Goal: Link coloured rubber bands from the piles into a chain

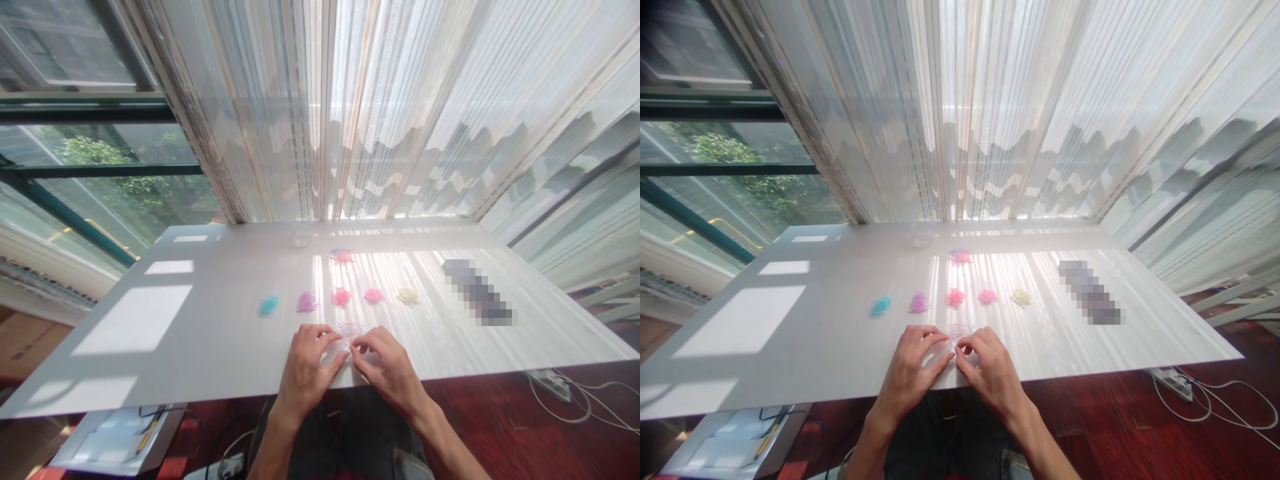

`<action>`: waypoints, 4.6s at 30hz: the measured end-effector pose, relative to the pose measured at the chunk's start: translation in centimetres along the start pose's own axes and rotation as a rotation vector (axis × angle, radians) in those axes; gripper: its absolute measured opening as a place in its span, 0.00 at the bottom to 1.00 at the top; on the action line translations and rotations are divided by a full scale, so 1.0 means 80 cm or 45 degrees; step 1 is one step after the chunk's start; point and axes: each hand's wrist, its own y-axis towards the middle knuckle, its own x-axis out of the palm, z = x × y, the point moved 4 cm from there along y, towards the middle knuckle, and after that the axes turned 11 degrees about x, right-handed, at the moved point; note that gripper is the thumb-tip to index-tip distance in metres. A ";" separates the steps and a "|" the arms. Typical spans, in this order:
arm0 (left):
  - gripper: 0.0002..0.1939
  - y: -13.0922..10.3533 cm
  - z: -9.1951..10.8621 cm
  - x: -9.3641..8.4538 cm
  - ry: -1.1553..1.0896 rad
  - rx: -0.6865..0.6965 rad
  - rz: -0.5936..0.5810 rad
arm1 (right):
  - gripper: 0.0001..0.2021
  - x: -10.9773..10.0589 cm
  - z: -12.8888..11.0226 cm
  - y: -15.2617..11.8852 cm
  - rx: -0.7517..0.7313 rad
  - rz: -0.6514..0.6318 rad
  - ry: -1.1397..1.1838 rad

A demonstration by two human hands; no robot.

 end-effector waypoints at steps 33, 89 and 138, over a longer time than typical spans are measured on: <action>0.03 -0.001 -0.001 -0.010 -0.225 -0.116 0.166 | 0.05 -0.006 -0.010 0.007 -0.072 0.036 0.138; 0.10 0.057 -0.085 -0.070 0.454 -0.038 -0.054 | 0.08 -0.012 0.017 0.010 0.021 -0.074 0.238; 0.04 0.002 -0.005 0.006 -0.294 -0.095 -0.067 | 0.09 -0.011 0.009 0.007 -0.121 -0.052 0.111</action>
